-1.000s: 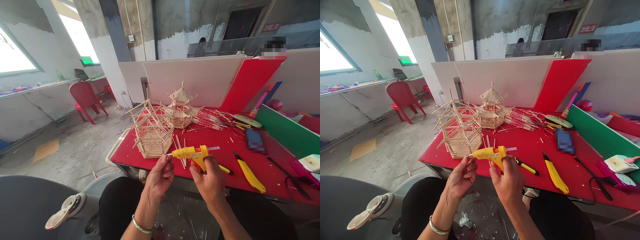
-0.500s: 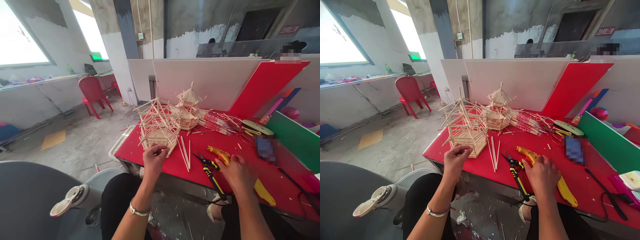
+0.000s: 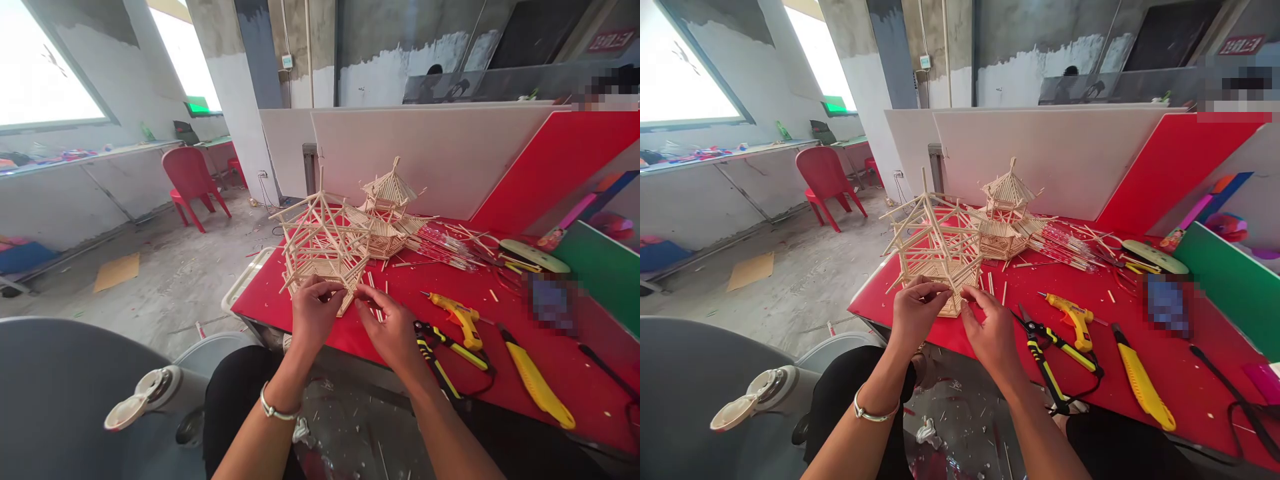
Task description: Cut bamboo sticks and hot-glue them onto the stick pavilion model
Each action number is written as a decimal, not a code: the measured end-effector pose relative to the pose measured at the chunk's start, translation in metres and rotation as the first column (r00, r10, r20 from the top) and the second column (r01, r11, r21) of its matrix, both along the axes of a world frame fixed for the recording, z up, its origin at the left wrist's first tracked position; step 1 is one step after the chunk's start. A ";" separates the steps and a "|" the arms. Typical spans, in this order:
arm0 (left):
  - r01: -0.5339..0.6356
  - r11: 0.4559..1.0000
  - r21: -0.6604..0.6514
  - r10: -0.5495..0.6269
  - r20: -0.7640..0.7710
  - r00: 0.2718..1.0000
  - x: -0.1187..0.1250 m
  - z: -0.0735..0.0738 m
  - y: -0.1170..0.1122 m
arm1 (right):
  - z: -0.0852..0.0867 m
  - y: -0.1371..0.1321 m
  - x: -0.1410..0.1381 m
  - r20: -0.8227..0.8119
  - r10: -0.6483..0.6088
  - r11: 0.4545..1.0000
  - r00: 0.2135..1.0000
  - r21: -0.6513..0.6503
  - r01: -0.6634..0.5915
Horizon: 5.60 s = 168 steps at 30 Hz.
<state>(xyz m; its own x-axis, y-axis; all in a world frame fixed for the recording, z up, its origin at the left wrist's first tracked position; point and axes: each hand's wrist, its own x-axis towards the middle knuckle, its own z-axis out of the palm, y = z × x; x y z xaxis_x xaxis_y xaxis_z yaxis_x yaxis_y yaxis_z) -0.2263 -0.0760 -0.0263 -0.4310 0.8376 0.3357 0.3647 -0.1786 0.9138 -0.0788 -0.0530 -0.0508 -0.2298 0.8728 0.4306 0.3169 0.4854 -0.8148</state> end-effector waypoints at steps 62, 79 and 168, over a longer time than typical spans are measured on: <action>-0.012 1.000 -0.026 0.003 -0.342 0.940 0.006 -0.006 -0.006 | -0.003 0.005 -0.018 0.141 -0.153 0.886 0.978 0.459 0.073; -0.021 0.999 0.036 0.035 -0.453 0.891 0.010 -0.011 -0.007 | 0.000 0.004 -0.020 0.093 -0.136 0.876 0.986 0.476 0.076; 0.471 0.870 0.144 -0.021 0.966 -0.258 0.025 -0.033 0.014 | 0.002 0.007 -0.015 0.020 -0.097 0.905 0.995 0.418 0.079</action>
<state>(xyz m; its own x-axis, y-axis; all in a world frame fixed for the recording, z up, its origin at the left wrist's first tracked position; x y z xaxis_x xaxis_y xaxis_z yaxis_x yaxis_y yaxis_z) -0.2016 -0.0625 -0.0594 0.2223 0.9032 -0.3673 -0.9491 0.2867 0.1306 -0.0942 -0.0464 -0.0486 -0.1847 0.6338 0.7511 0.4016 0.7462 -0.5309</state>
